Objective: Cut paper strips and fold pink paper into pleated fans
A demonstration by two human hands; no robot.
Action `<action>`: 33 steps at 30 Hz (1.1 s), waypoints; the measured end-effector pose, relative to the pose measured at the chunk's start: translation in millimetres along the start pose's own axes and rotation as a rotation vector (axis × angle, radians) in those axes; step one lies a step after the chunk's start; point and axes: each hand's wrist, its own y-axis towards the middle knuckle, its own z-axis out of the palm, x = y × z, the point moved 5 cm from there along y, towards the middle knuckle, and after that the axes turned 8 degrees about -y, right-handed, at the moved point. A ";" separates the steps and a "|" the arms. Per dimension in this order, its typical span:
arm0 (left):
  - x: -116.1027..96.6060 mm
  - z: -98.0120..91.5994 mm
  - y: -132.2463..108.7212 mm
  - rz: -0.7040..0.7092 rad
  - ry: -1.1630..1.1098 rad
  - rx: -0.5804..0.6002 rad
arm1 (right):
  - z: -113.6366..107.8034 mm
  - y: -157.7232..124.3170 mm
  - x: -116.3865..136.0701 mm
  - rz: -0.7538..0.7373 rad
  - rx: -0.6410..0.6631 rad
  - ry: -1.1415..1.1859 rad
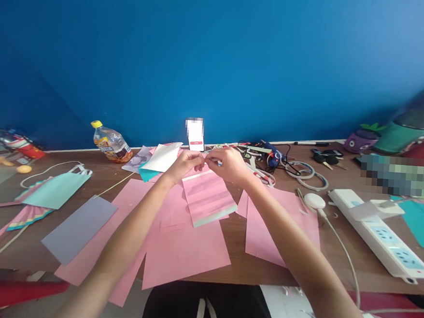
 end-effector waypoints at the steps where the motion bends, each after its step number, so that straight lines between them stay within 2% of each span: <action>1: -0.9 0.7 -0.2 -0.016 -0.074 -0.023 | -2.9 -0.5 1.7 -0.015 -0.038 0.006; 7: 5.7 5.8 -1.4 -0.204 -0.380 -0.125 | -7.1 -3.7 4.0 -0.047 -0.129 -0.064; 11: 2.7 12.2 -1.9 -0.241 -0.469 -0.116 | -9.6 -3.7 9.7 -0.033 -0.154 -0.023; 13: 2.5 9.1 -2.0 -0.243 -0.483 -0.113 | -16.6 -4.7 13.6 -0.010 -0.157 0.026; 15: 4.9 -6.7 -2.3 -0.218 -0.446 -0.166 | -31.4 -7.5 15.0 0.024 -0.192 0.098; 18: 8.8 -51.9 -6.1 -0.131 -0.324 -0.357 | -64.4 -14.2 6.8 0.131 -0.352 0.180; 20: 7.2 -76.9 -8.4 -0.046 -0.273 -0.383 | -77.4 -16.5 -2.5 0.199 -0.390 0.223; 22: 5.9 -88.2 -9.5 -0.027 -0.242 -0.330 | -76.3 -15.2 -12.2 0.257 -0.354 0.282; 24: 5.8 -88.0 -10.4 -0.074 -0.182 -0.289 | -62.0 -11.3 -19.4 0.295 -0.248 0.346; 28: 3.3 -68.2 -11.5 -0.175 -0.067 -0.180 | -30.6 -6.1 -29.0 0.336 -0.144 0.390; 31: -1.3 -52.8 -12.2 -0.198 -0.049 -0.027 | -18.3 -5.7 -37.9 0.356 -0.127 0.359; 33: -3.0 -49.0 -12.8 -0.199 -0.041 0.020 | -12.9 -5.8 -44.2 0.364 -0.086 0.349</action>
